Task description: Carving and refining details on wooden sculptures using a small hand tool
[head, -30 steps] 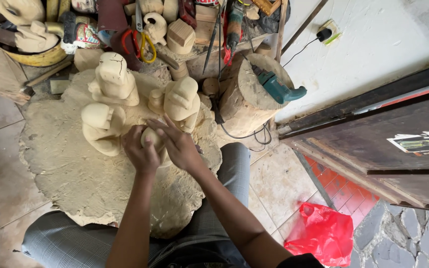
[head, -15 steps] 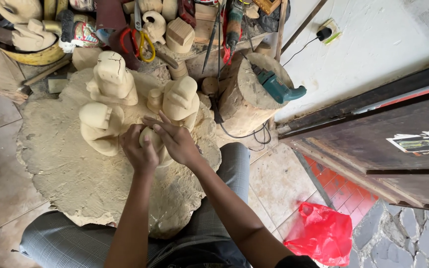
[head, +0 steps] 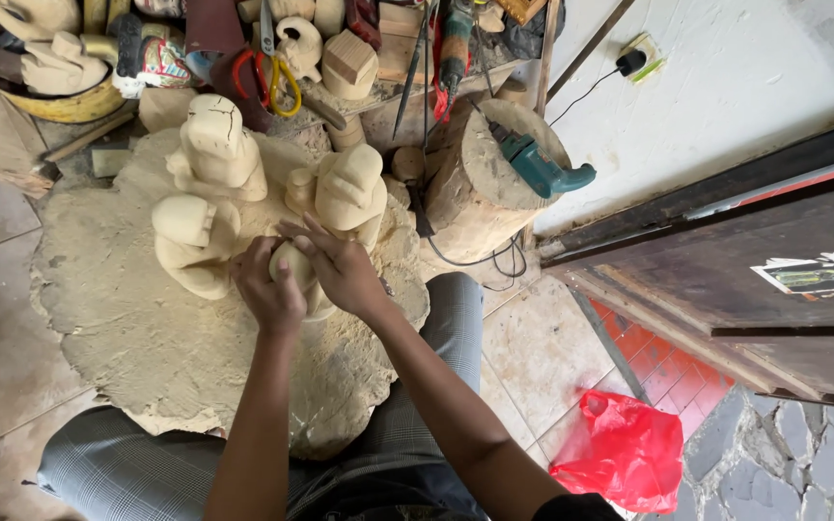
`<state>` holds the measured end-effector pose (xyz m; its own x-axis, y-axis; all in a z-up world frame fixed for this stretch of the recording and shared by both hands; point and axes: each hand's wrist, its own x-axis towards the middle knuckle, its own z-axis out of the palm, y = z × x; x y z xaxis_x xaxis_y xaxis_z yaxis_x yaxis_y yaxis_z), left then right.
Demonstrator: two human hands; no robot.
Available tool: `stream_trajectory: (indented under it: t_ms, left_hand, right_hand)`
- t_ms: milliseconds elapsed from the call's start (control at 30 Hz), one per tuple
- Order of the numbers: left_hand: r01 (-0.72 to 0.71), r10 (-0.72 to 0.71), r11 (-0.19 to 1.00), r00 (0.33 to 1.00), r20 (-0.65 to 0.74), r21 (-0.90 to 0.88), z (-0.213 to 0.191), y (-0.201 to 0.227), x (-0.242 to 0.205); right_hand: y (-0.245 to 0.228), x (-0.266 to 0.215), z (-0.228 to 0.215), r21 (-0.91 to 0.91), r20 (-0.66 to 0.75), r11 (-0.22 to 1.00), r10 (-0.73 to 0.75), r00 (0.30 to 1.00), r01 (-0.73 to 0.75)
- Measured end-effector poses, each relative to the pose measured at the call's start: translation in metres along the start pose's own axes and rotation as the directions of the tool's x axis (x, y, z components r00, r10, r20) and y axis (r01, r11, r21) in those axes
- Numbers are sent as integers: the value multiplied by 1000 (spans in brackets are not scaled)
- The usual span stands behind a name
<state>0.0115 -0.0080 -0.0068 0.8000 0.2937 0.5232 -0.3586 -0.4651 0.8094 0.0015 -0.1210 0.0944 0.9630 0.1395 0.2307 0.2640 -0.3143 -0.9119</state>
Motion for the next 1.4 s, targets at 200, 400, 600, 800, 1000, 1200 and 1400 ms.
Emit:
stream_trajectory:
  t_ms: [200,400,600,800,1000,1200,1400]
  left_hand:
    - [-32,32,998,999,6,47,0,-9,-4]
    - [-45,44,998,999,7,47,1,-10,-2]
    - [-24,24,999,1000,14,20,0,-7,1]
    - [-24,24,1000,999,46,-2,8,-57,-14]
    - [109,48,907,933,357,-408,-26,-51,15]
    - [272,-33,920,772,634,-283,-69,20,56]
    - [74,-242,958,728,641,278,-76,74,58]
  right_hand:
    - [-37,-22,-12,-59,-71,996,-68,995,64]
    - [3,14,-1,4,53,1000,-9,999,9]
    - [-33,-28,-20,13,-42,998,-66,997,67]
    - [-26,-74,-33,39,-67,998,58,996,-55]
    - [25,-94,-32,640,-105,675,549,829,-366]
    - [15,-92,-23,832,13,409,661,750,-375]
    - [16,-85,-16,846,8,387,679,734,-367]
